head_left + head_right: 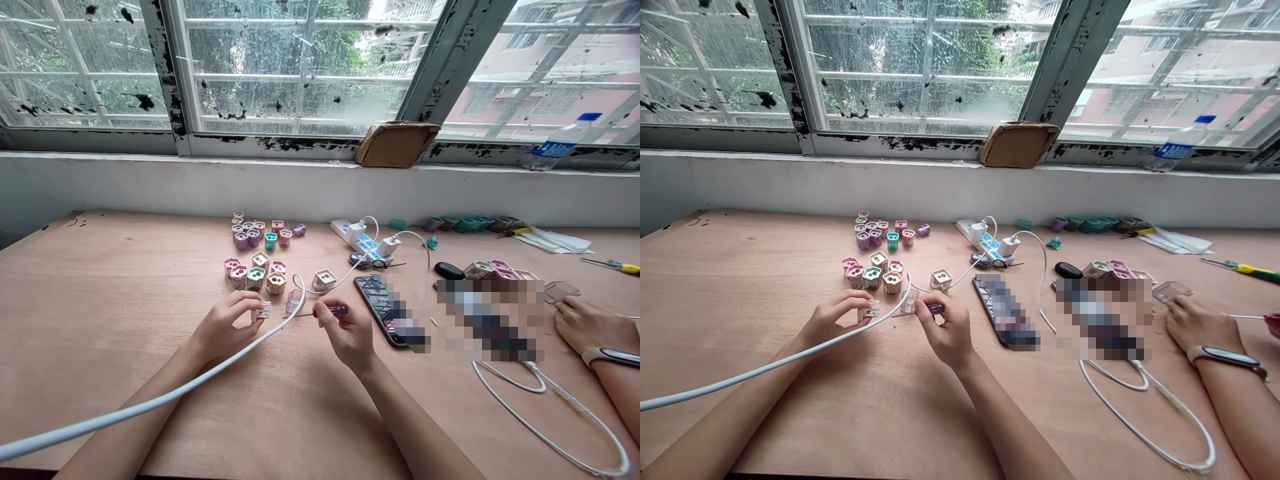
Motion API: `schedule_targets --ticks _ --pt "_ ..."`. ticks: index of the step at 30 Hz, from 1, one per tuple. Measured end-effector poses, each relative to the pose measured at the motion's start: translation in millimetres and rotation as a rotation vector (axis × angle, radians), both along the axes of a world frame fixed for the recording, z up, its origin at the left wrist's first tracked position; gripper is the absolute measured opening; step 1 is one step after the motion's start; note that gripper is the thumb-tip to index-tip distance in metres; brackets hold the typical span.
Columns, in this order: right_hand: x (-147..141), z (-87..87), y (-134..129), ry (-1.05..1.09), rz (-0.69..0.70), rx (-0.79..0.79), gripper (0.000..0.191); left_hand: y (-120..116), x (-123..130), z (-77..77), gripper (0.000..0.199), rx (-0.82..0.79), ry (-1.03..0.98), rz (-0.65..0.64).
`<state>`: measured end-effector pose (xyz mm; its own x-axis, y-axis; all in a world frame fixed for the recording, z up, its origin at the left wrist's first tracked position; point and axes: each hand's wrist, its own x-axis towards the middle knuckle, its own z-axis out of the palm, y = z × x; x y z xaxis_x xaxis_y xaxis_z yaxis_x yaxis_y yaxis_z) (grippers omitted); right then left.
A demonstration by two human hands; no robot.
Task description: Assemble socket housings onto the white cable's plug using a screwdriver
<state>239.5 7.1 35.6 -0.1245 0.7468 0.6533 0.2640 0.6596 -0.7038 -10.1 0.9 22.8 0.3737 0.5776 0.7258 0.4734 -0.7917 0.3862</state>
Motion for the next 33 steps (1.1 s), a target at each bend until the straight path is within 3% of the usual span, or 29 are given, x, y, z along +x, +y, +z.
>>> schedule_targets --ticks 7,16,22,26,33 --pt "-1 -9.2 12 -0.210 0.014 0.027 0.029 0 0 -1.6 0.014 -0.013 -0.020 0.009" --pt "-6 -13.4 11 -0.155 0.062 -0.054 0.027 -1 0 -4.5 0.011 -0.060 -0.035 -0.001" --pt "-2 -11.9 14 0.191 0.060 -0.346 0.035 -3 1 -3.2 0.009 -0.086 -0.045 -0.016" --pt "2 -8.2 21 0.474 0.132 -0.568 0.043 -5 4 -0.2 0.008 -0.096 -0.026 -0.029" --pt "6 -0.2 24 0.544 0.276 -0.760 0.040 0 0 -2.2 0.009 -0.118 -0.037 -0.020"
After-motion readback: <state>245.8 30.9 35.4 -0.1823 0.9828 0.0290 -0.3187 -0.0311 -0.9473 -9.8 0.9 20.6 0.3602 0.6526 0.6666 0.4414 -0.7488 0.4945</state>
